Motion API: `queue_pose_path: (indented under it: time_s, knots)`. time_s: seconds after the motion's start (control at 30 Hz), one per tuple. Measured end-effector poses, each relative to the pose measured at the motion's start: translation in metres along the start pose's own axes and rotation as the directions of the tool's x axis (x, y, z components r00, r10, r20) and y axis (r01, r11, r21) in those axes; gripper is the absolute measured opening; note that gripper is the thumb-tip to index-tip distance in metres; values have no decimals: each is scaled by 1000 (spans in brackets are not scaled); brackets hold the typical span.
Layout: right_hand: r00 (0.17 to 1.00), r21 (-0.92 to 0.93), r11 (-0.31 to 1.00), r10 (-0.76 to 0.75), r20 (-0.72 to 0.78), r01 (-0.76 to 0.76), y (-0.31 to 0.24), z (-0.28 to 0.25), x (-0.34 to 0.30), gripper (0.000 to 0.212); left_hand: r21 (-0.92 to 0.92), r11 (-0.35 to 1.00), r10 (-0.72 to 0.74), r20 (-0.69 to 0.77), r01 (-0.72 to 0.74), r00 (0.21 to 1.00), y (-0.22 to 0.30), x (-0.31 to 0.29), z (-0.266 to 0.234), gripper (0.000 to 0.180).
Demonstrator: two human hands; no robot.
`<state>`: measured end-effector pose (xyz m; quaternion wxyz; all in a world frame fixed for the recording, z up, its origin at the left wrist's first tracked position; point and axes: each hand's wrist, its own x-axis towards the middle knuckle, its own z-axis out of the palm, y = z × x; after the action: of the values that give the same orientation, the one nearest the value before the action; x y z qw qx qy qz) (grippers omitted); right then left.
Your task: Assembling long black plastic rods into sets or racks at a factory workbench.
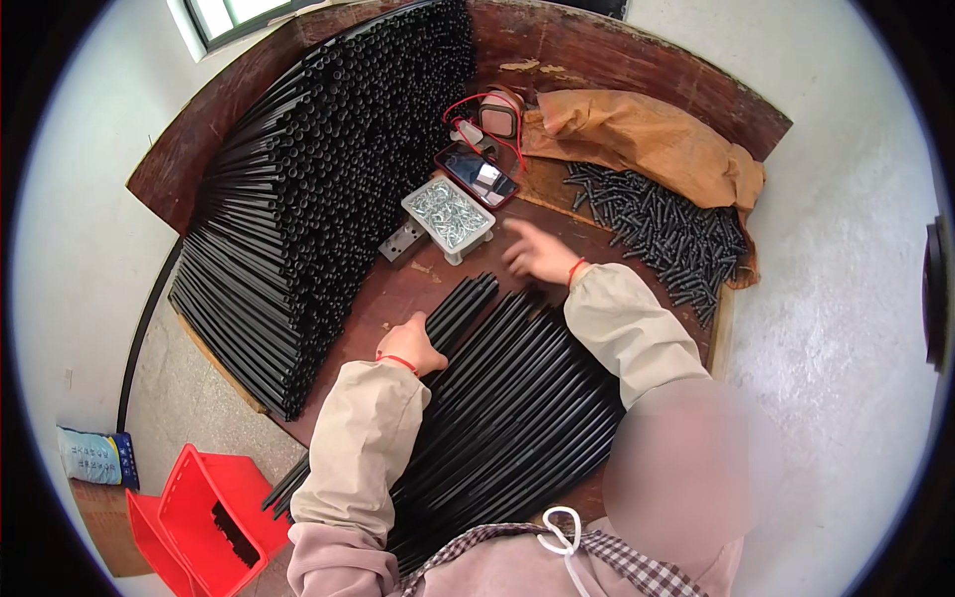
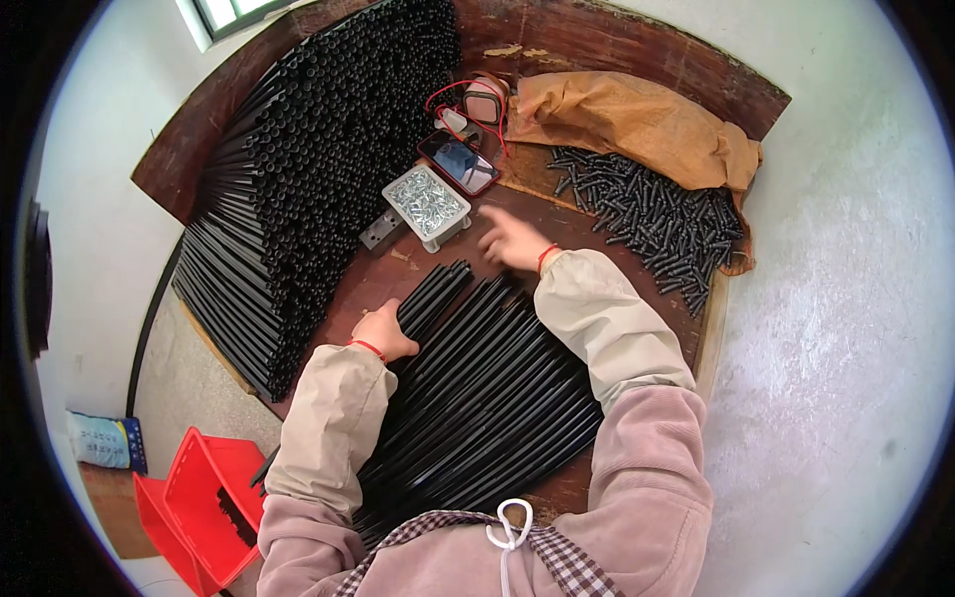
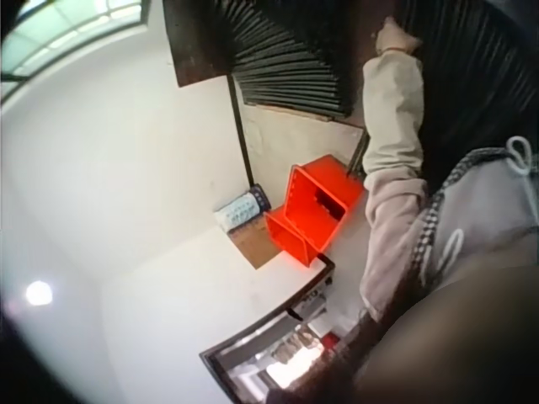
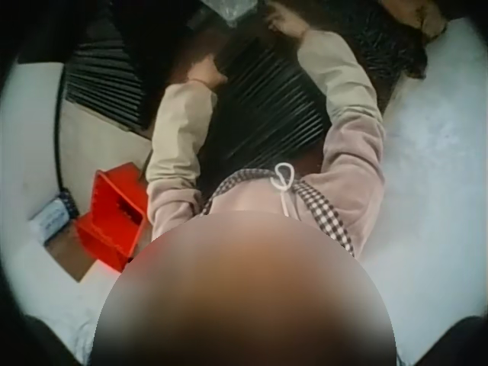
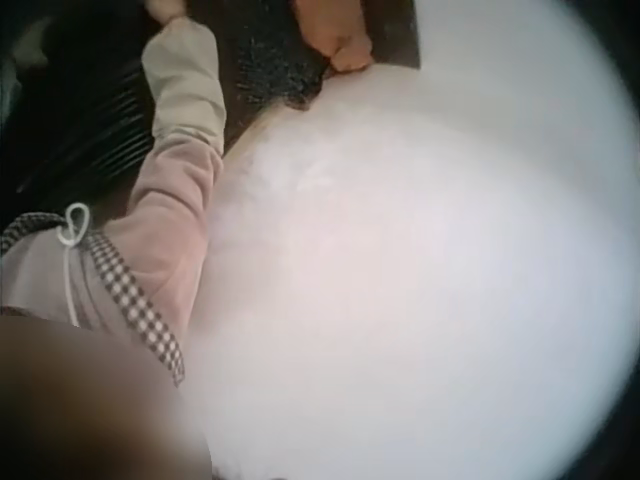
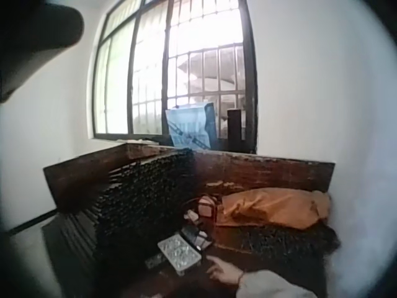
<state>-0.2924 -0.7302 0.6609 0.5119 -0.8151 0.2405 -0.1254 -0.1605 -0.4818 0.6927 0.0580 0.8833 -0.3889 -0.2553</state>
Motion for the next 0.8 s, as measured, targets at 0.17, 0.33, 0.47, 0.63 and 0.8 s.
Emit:
queue_pose_path:
  time_s: [0.17,0.33,0.47,0.63,0.8]
  knots:
    - [735,-959,196,-615,-284,-206,62,-82,26,17,23,1000,-1,28,1,1000,20,1,-6,48]
    - [855,-976,169,-476,-205,-139,58,-79,29,18,10,1000,3,43,-3,999,21,7,-9,50]
    - [827,-897,392,-559,-57,203,21,-43,-8,16,-6,999,33,40,-33,999,10,5,-6,49]
    - [957,-538,814,-285,-44,218,4,-23,-38,17,-12,995,97,2,-97,995,4,5,2,48]
    - [871,-661,608,-467,151,440,10,-23,-29,20,-12,996,87,-26,-87,996,4,2,4,53]
